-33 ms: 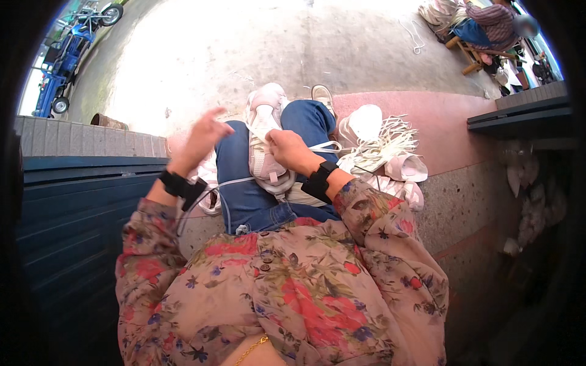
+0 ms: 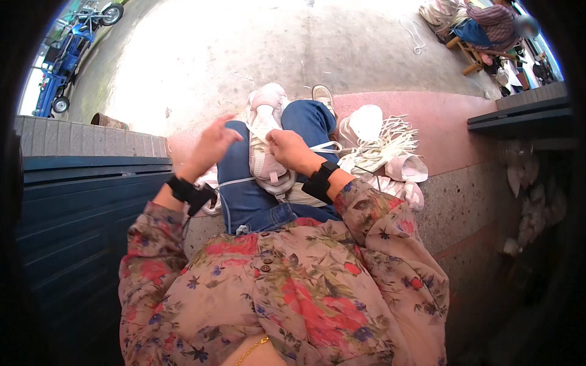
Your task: Lacing white athletic shoes and organizing them into pairs.
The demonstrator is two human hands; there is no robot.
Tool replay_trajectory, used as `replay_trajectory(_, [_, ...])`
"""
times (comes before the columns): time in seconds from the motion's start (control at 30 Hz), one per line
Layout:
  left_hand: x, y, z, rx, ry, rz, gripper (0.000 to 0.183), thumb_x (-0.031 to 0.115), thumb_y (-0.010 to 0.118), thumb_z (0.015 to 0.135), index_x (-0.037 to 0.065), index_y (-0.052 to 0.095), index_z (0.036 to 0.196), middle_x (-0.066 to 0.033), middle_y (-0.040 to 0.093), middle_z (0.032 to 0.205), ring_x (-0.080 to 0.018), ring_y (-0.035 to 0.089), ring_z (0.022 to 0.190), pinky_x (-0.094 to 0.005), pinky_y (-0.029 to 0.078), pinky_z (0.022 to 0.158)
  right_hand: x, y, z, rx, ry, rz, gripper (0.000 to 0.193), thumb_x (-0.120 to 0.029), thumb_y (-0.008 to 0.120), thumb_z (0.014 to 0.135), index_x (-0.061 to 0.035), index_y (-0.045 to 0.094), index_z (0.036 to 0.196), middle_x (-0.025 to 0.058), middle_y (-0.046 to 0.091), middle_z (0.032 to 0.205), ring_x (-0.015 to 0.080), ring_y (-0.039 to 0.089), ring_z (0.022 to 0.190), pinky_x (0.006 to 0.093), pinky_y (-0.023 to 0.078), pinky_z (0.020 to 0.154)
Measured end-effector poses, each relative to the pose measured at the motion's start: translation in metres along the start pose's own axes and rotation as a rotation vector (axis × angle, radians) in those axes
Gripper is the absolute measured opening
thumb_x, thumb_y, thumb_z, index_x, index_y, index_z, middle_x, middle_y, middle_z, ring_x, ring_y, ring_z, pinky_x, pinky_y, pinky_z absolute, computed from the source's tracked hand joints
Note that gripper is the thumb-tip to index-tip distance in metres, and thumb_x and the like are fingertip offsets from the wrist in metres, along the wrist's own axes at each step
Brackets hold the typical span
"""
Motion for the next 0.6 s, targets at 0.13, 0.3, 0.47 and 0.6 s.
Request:
replay_trajectory(0.13, [0.013,0.044,-0.013,-0.029,0.019,-0.023,0.044,0.002,0.048,0.079,-0.003,0.038,0.122,-0.0121,0.063,0.082,-0.0189,0.060,0.077,-0.0279,0.046,0.070,0.007,0.006,-0.001,-0.034,0.046,0.154,0.022,-0.001,0.054,0.072,0.0035,0.056,0.093,0.0140,0.058,0.070,0.0214,0.057,0.064,0.0302,0.044,0.059])
replay_trajectory(0.3, [0.037,0.057,-0.011,-0.022,0.156,0.297,0.052,0.002,0.054,0.073,-0.002,0.037,0.121,-0.0141,0.059,0.076,-0.0317,0.054,0.077,-0.0407,0.043,0.070,0.023,0.012,0.003,-0.045,0.138,0.420,0.022,-0.003,0.055,0.072,0.0048,0.057,0.092,0.0108,0.059,0.070,0.0156,0.056,0.062,0.0281,0.044,0.057])
replay_trajectory(0.47, [0.028,0.063,-0.005,-0.075,0.119,0.204,0.051,0.003,0.054,0.072,-0.001,0.037,0.121,-0.0159,0.057,0.077,-0.0319,0.053,0.080,-0.0407,0.043,0.070,0.026,0.026,-0.001,-0.199,0.252,0.658,0.018,-0.009,0.058,0.073,0.0029,0.059,0.086,0.0102,0.058,0.068,0.0146,0.051,0.060,0.0267,0.042,0.055])
replay_trajectory(0.6, [0.029,0.050,-0.016,0.007,0.178,0.298,0.051,0.001,0.053,0.070,-0.003,0.041,0.119,-0.0154,0.057,0.078,-0.0310,0.052,0.076,-0.0399,0.043,0.070,-0.005,0.015,0.006,-0.175,-0.119,-0.112,0.029,-0.027,0.066,0.070,0.0006,0.058,0.071,0.0148,0.054,0.066,0.0186,0.051,0.060,0.0301,0.042,0.056])
Point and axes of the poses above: each hand's wrist, its own z-axis towards the middle knuckle, its own y-axis out of the palm, x = y × z, the point moved 10 cm from there along z, towards the middle knuckle
